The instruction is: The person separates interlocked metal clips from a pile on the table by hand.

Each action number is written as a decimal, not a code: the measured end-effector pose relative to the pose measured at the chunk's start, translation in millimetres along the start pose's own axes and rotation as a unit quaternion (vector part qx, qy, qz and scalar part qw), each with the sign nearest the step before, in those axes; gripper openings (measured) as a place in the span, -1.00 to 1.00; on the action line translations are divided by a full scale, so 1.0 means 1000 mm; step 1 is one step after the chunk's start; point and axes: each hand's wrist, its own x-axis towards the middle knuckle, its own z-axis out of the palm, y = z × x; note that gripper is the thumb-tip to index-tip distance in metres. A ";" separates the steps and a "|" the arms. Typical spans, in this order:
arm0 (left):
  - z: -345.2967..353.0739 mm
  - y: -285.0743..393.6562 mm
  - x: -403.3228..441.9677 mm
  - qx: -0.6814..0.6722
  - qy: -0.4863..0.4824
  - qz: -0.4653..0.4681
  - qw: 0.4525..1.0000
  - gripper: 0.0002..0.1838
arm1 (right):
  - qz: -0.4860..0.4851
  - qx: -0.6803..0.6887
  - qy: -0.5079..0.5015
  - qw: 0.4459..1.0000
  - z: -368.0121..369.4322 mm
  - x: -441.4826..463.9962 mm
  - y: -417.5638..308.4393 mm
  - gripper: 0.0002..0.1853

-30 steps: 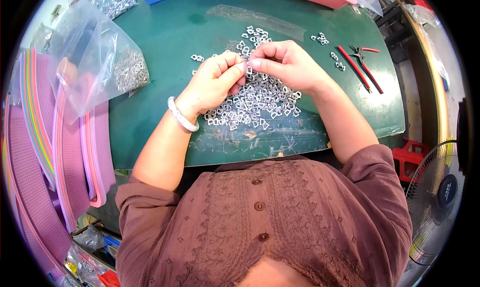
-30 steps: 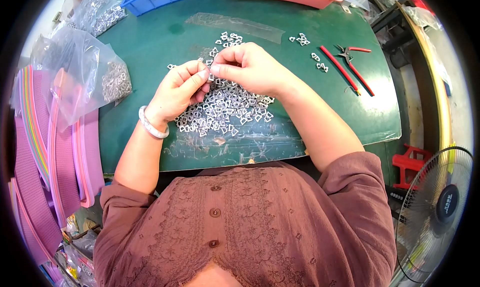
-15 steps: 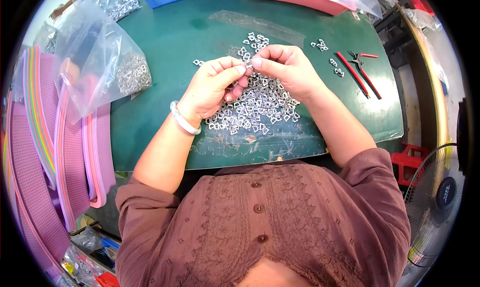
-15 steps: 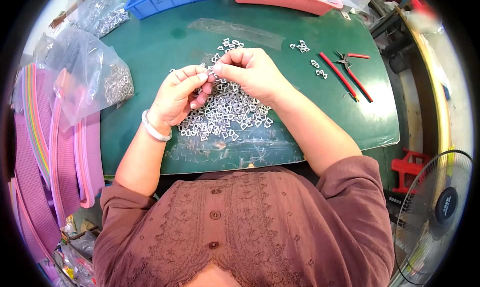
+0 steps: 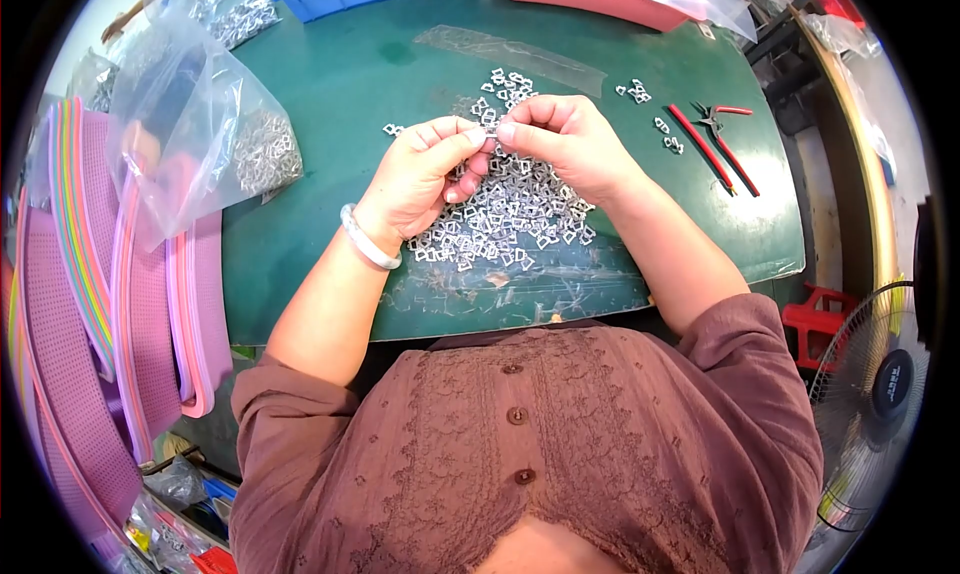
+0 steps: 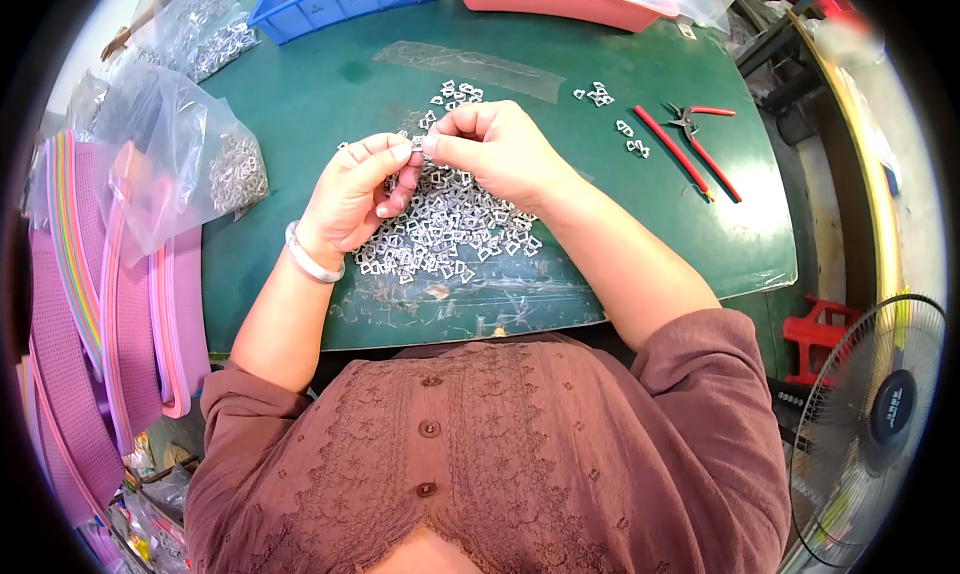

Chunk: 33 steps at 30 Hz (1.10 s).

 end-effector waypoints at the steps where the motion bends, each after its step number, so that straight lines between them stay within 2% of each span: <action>1: 0.000 0.000 0.000 -0.001 0.002 0.000 1.000 -0.84 | 0.005 0.007 0.002 1.000 0.000 0.000 0.000 -0.87; 12: 0.000 -0.001 0.000 0.024 0.028 0.045 0.998 -0.90 | 0.025 0.035 0.008 0.999 0.000 -0.001 -0.003 -0.87; 23: -0.002 0.000 -0.001 -0.004 0.014 0.034 0.999 -0.88 | -0.044 -0.038 0.031 0.998 0.002 -0.001 0.000 -0.86; 27: -0.002 -0.001 0.000 -0.013 0.027 0.037 0.999 -0.94 | -0.069 -0.058 0.016 0.996 0.003 -0.001 0.000 -0.86; 30: -0.004 0.000 0.000 -0.043 0.042 0.043 0.997 -0.94 | -0.080 -0.128 0.040 0.988 0.000 0.002 0.003 -0.86; 31: -0.005 0.000 0.000 -0.062 0.048 0.044 0.996 -0.94 | -0.089 -0.190 0.050 0.976 -0.001 0.002 0.002 -0.87; 33: -0.010 0.001 0.002 -0.102 0.042 0.044 0.993 -0.93 | -0.189 -0.336 0.016 0.923 -0.007 0.006 0.005 -0.89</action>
